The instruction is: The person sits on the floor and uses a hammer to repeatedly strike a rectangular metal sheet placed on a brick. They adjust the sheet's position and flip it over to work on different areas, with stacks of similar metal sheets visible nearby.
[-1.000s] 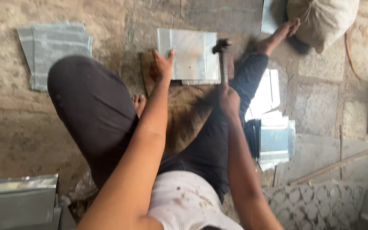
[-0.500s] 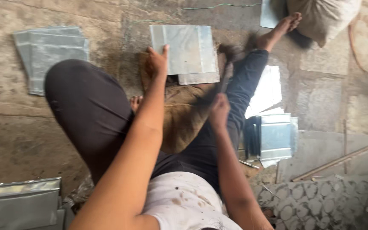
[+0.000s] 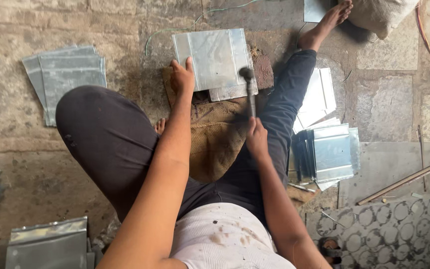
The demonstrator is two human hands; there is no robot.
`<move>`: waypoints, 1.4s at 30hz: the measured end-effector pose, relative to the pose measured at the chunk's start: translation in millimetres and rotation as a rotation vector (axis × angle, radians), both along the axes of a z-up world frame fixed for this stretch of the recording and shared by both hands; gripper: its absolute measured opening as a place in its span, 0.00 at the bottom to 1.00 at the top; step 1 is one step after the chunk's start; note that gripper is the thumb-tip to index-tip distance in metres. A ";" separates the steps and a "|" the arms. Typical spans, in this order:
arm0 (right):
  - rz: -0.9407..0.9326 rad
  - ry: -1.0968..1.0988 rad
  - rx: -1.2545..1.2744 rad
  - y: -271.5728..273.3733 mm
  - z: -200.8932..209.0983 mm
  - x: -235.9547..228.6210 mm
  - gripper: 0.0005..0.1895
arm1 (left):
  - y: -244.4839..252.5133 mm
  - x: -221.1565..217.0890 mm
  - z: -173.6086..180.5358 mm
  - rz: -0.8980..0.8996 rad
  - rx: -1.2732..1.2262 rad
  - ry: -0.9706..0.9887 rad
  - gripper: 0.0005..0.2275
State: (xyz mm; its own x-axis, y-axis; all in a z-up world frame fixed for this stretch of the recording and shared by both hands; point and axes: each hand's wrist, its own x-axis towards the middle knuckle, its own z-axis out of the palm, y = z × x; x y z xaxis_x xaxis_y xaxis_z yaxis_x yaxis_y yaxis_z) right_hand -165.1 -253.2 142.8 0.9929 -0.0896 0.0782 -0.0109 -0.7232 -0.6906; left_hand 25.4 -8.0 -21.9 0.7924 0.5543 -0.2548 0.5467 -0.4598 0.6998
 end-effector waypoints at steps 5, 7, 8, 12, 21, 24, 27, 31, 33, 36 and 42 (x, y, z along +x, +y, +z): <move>-0.194 0.429 0.256 -47.1 -14.8 8.9 0.28 | 0.6 3.6 -15.7 0.008 0.080 -0.181 0.23; -0.265 0.556 0.476 -48.8 -14.3 -21.3 0.27 | -14.9 -0.5 -2.9 -0.067 -0.033 -0.125 0.18; -0.288 0.588 0.540 -44.4 -13.6 -29.9 0.26 | -18.3 1.2 9.9 -0.128 -0.120 -0.053 0.17; -0.236 0.502 0.626 -32.0 -0.5 -35.7 0.24 | -29.9 -19.6 40.1 -0.340 -0.044 -0.059 0.15; -0.002 -0.024 0.682 7.9 65.7 -23.6 0.18 | -38.4 -20.7 40.9 -0.327 0.035 -0.102 0.14; 0.071 -0.242 0.140 13.0 53.8 -5.8 0.19 | -35.4 -21.8 49.4 -0.344 0.060 -0.092 0.14; 0.076 0.186 -0.021 11.2 37.0 4.4 0.22 | -35.1 -22.9 59.8 -0.347 -0.045 0.000 0.15; -0.019 0.271 0.126 -10.2 43.4 -7.1 0.28 | -30.1 -27.3 56.4 -0.325 -0.044 -0.073 0.14; -0.105 0.342 0.270 -15.6 36.4 -24.6 0.30 | -33.1 -32.1 46.6 -0.261 0.004 -0.059 0.14; -0.187 0.494 0.570 -7.8 8.0 -37.4 0.25 | -35.1 -22.0 39.0 -0.228 -0.039 -0.107 0.18; -0.220 0.676 0.785 -20.0 -30.0 -39.8 0.16 | -40.0 5.8 14.9 -0.005 -0.278 -0.203 0.14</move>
